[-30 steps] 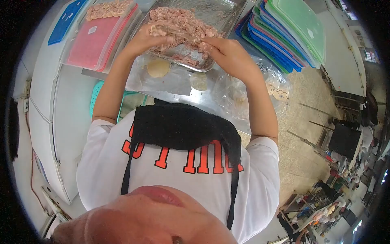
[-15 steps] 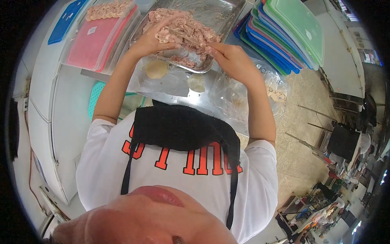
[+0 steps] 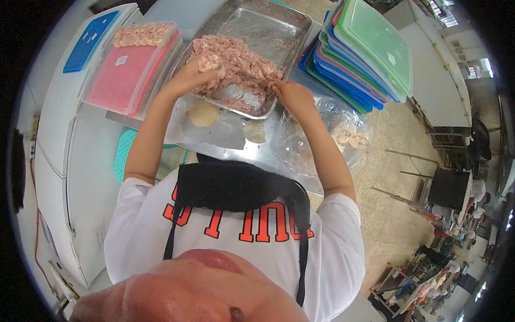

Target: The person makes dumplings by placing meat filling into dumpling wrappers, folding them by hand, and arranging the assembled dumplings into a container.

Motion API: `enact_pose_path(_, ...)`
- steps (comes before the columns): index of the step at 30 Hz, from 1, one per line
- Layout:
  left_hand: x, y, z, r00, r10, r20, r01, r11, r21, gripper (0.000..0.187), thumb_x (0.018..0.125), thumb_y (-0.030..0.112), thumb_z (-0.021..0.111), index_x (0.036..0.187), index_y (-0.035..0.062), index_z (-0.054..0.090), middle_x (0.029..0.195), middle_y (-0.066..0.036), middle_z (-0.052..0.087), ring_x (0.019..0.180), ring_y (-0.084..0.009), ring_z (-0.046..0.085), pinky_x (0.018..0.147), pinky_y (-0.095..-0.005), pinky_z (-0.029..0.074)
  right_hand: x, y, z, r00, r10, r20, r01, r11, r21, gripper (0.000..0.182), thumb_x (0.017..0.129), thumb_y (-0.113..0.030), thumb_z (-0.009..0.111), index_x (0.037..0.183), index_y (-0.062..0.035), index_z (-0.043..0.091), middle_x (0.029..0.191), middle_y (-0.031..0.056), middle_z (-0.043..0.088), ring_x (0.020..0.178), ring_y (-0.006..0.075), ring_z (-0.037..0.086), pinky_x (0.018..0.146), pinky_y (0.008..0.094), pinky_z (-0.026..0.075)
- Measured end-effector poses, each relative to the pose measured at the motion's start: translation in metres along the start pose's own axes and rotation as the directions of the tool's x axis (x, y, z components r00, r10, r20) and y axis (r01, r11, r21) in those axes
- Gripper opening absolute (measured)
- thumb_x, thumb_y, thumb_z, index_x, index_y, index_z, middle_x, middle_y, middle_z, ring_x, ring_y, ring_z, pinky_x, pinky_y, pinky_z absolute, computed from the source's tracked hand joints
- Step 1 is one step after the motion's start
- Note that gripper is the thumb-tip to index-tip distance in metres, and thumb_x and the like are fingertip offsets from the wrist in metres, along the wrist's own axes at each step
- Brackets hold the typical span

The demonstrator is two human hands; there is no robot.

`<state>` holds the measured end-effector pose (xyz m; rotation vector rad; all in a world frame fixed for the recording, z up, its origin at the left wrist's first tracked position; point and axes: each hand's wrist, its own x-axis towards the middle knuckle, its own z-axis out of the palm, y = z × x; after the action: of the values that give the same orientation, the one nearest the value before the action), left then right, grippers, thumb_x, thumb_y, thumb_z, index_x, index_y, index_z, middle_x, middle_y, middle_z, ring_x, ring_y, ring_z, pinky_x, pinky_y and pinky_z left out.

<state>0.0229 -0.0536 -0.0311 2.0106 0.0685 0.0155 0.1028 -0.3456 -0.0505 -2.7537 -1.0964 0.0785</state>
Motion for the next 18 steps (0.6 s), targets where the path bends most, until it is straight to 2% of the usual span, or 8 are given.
enact_pose_path(2, -0.005, -0.001, -0.007, 0.966, 0.257, 0.019, -0.258, 0.961, 0.104, 0.064, 0.076, 0.032, 0.074, 0.13, 0.0095, 0.046, 0.126, -0.012, 0.052, 0.122, -0.0235, 0.046, 0.102, -0.035, 0.035, -0.004, 0.004, -0.016, 0.999, 0.033, -0.014, -0.031, 0.989, 0.143, 0.03, 0.092, -0.028, 0.053, 0.112, -0.0074, 0.062, 0.094, 0.0167, 0.064, 0.083, 0.0373, 0.062, 0.073, 0.0424, 0.049)
enact_pose_path(4, -0.009, 0.012, -0.011, 0.95, 0.311, 0.002, -0.309, 0.943, 0.12, 0.066, 0.076, 0.036, 0.074, 0.131, 0.0116, 0.047, 0.13, -0.014, 0.05, 0.123, -0.0279, 0.045, 0.102, -0.0368, 0.035, -0.014, -0.012, -0.049, 0.994, 0.11, -0.001, -0.097, 0.88, 0.466, 0.033, 0.092, -0.028, 0.053, 0.113, -0.0047, 0.062, 0.105, 0.0212, 0.064, 0.095, 0.0394, 0.06, 0.08, 0.0384, 0.049)
enact_pose_path(5, -0.011, 0.016, -0.011, 0.929, 0.37, -0.018, -0.364, 0.921, 0.14, 0.068, 0.075, 0.039, 0.074, 0.131, 0.0137, 0.047, 0.135, -0.015, 0.047, 0.125, -0.0323, 0.045, 0.103, -0.0385, 0.036, -0.016, -0.019, -0.055, 0.995, 0.104, 0.007, -0.096, 0.881, 0.463, 0.033, 0.092, -0.028, 0.053, 0.113, -0.0047, 0.062, 0.105, 0.0212, 0.064, 0.095, 0.0394, 0.06, 0.08, 0.0384, 0.049)
enact_pose_path(7, -0.009, 0.014, -0.008, 0.95, 0.307, 0.055, -0.311, 0.921, 0.236, 0.067, 0.074, 0.04, 0.075, 0.13, 0.0136, 0.049, 0.135, -0.017, 0.047, 0.124, -0.0326, 0.045, 0.103, -0.039, 0.036, -0.018, -0.033, -0.057, 1.0, -0.02, -0.014, 0.024, 0.728, 0.685, 0.034, 0.093, -0.026, 0.055, 0.116, -0.0007, 0.06, 0.098, 0.0166, 0.068, 0.084, 0.0227, 0.065, 0.073, 0.0313, 0.047)
enact_pose_path(12, 0.0, -0.007, -0.002, 0.931, 0.33, 0.159, -0.366, 0.857, 0.364, 0.065, 0.071, 0.043, 0.077, 0.122, 0.008, 0.057, 0.127, -0.02, 0.052, 0.118, -0.0321, 0.05, 0.1, -0.0377, 0.039, 0.0, -0.036, -0.035, 0.988, -0.156, 0.01, 0.122, 0.814, 0.568, 0.031, 0.091, -0.025, 0.056, 0.115, -0.0045, 0.062, 0.103, 0.0161, 0.066, 0.088, 0.0301, 0.064, 0.077, 0.0352, 0.048)
enact_pose_path(14, -0.011, 0.007, 0.005, 1.0, 0.016, 0.002, -0.016, 0.965, 0.26, 0.071, 0.069, 0.046, 0.077, 0.121, 0.004, 0.056, 0.121, -0.021, 0.056, 0.115, -0.0319, 0.052, 0.098, -0.0363, 0.041, 0.0, -0.036, -0.044, 0.983, -0.138, -0.12, 0.165, 0.951, 0.26, 0.026, 0.09, -0.026, 0.056, 0.108, -0.0097, 0.066, 0.099, 0.0144, 0.066, 0.09, 0.0331, 0.063, 0.077, 0.0396, 0.05)
enact_pose_path(17, 0.016, -0.052, 0.007, 1.0, -0.007, 0.012, 0.005, 0.989, 0.15, 0.074, 0.067, 0.049, 0.077, 0.121, 0.0026, 0.055, 0.121, -0.021, 0.056, 0.115, -0.0309, 0.052, 0.097, -0.0349, 0.041, -0.009, -0.069, -0.04, 0.91, -0.124, -0.397, 0.253, 0.922, 0.294, 0.023, 0.09, -0.026, 0.056, 0.104, -0.0124, 0.066, 0.094, 0.0125, 0.066, 0.087, 0.0314, 0.064, 0.071, 0.0407, 0.051)
enact_pose_path(18, 0.016, -0.045, 0.004, 1.0, -0.009, 0.008, 0.008, 0.989, 0.147, 0.074, 0.067, 0.049, 0.077, 0.121, 0.0026, 0.055, 0.121, -0.021, 0.056, 0.115, -0.0309, 0.052, 0.097, -0.0349, 0.041, -0.004, -0.067, -0.027, 0.945, -0.155, -0.289, 0.209, 0.964, 0.167, 0.024, 0.09, -0.026, 0.054, 0.108, -0.0151, 0.065, 0.092, 0.0114, 0.066, 0.085, 0.0302, 0.064, 0.068, 0.0398, 0.051)
